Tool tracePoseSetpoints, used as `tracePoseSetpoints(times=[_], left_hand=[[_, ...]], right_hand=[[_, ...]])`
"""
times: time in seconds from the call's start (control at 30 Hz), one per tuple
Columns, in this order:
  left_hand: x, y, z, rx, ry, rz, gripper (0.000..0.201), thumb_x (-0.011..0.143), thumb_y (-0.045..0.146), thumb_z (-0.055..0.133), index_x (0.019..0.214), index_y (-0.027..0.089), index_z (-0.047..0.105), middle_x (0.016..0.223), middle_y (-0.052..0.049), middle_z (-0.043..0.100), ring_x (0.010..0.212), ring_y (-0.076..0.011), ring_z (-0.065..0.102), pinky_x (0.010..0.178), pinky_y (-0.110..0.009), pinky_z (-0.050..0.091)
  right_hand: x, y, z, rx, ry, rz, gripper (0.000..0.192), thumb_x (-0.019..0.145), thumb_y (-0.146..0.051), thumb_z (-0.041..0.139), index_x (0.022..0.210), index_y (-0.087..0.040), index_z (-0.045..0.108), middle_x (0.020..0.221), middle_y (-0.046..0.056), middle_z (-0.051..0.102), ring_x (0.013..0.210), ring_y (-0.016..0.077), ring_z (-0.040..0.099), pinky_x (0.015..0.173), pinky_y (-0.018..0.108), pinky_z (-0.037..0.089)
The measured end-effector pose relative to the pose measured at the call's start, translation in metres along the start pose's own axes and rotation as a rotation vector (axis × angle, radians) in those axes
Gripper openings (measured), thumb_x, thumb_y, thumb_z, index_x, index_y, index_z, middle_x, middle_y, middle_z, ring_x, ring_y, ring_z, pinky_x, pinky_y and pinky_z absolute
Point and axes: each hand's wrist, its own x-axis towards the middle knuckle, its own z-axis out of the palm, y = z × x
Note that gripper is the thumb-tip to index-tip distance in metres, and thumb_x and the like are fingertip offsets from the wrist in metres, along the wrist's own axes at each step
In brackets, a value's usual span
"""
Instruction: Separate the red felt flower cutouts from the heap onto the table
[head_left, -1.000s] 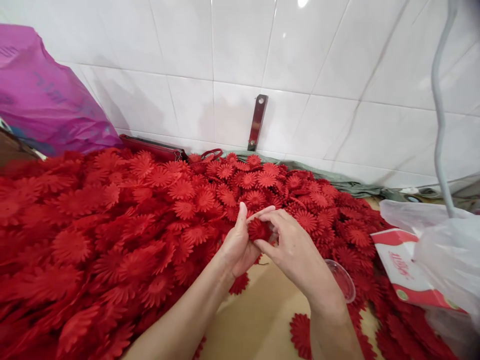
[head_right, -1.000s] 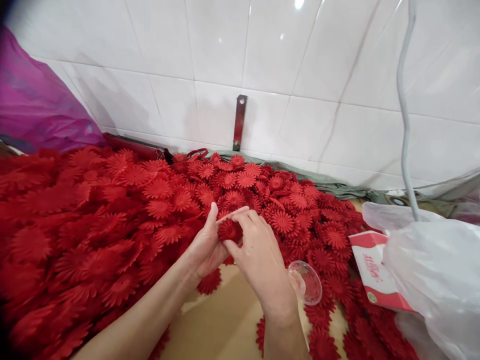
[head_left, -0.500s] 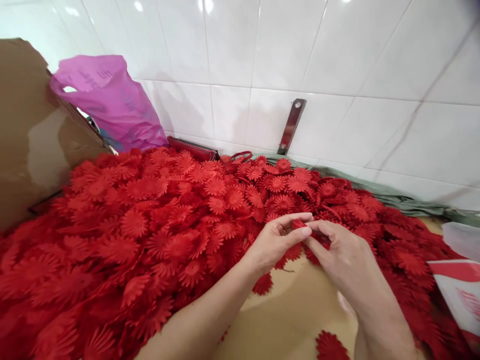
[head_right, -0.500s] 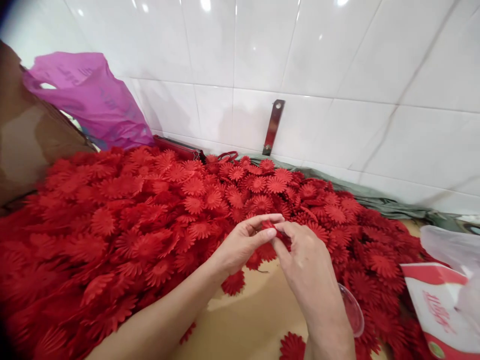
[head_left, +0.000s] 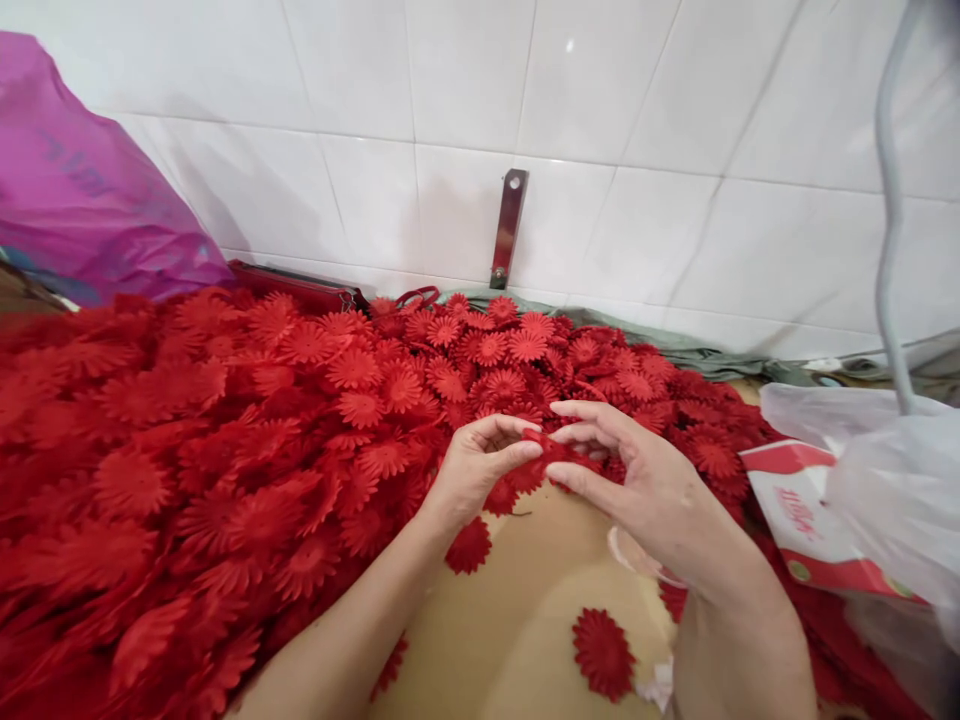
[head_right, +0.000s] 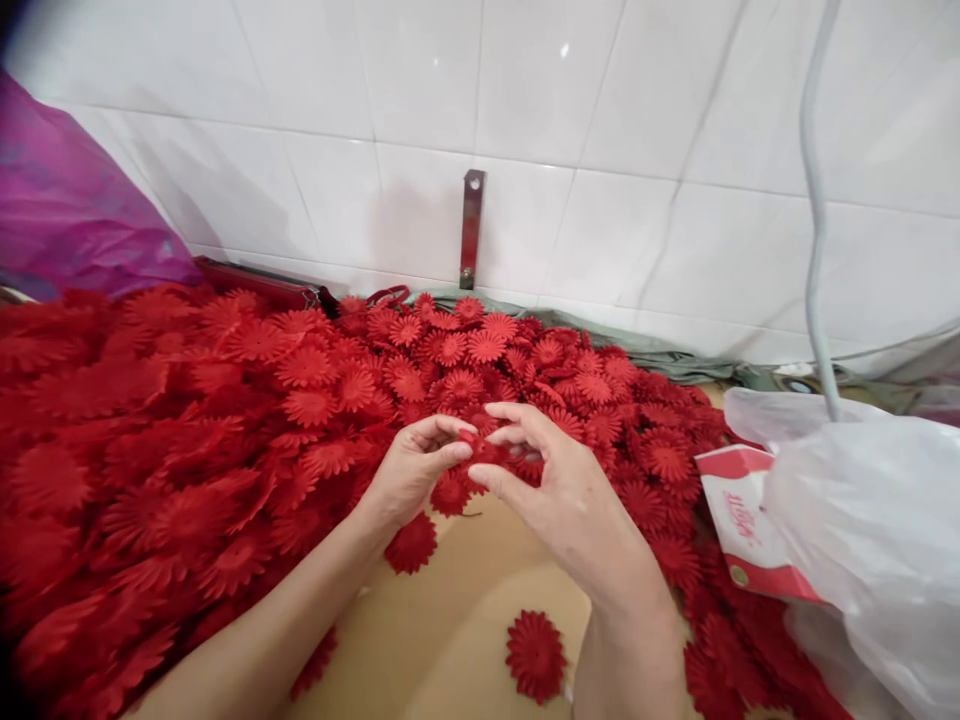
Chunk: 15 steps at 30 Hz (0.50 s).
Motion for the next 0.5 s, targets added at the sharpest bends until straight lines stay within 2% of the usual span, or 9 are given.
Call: tracePoseSetpoints(times=[0.07,0.17,0.33,0.4,0.5], left_hand=[[-0.001,-0.001,0.001,-0.006,0.007,-0.002,0.025,0.061,0.028,0.094,0.078,0.018,0.078,0.081,-0.001,0.075,0.071,-0.0091,0.064,0.072,-0.022,0.051],[-0.002,-0.005,0.002,-0.023,-0.002,0.002,0.024,0.062,0.028,0.093,0.079,0.019,0.078,0.078,0.0,0.074,0.069,-0.0082,0.063,0.072,-0.021,0.051],[-0.002,-0.007,0.003,-0.055,0.015,-0.004,0.025,0.063,0.03,0.093,0.079,0.019,0.078,0.078,0.001,0.074,0.07,-0.007,0.063,0.071,-0.018,0.05],[0.0,-0.004,0.002,-0.086,0.006,-0.015,0.028,0.064,0.029,0.093,0.085,0.019,0.078,0.079,0.001,0.073,0.071,-0.0071,0.063,0.072,-0.018,0.051],[0.001,0.001,0.001,-0.14,-0.051,-0.022,0.04,0.066,0.023,0.092,0.103,0.022,0.075,0.081,0.003,0.073,0.072,-0.0067,0.064,0.073,-0.018,0.051]], right_hand=[[-0.001,0.001,-0.002,0.03,-0.033,0.008,0.041,0.087,-0.038,0.071,0.128,-0.033,0.064,0.119,0.002,0.073,0.11,0.0204,0.068,0.096,0.037,0.054],[0.001,-0.002,-0.002,0.014,-0.054,-0.025,0.026,0.087,-0.03,0.07,0.113,-0.029,0.073,0.116,0.002,0.075,0.108,0.0204,0.069,0.098,0.037,0.053],[0.006,-0.006,0.005,0.015,-0.033,-0.09,0.015,0.088,-0.024,0.067,0.101,-0.025,0.074,0.102,0.002,0.076,0.095,0.0186,0.071,0.088,0.034,0.055],[0.007,-0.003,0.008,0.005,0.003,-0.092,0.016,0.088,-0.025,0.067,0.104,-0.026,0.073,0.102,0.001,0.075,0.093,0.0183,0.069,0.083,0.033,0.055],[0.007,0.0,0.01,-0.028,0.067,-0.11,0.034,0.089,-0.026,0.068,0.123,-0.03,0.069,0.105,0.002,0.072,0.093,0.018,0.067,0.08,0.033,0.053]])
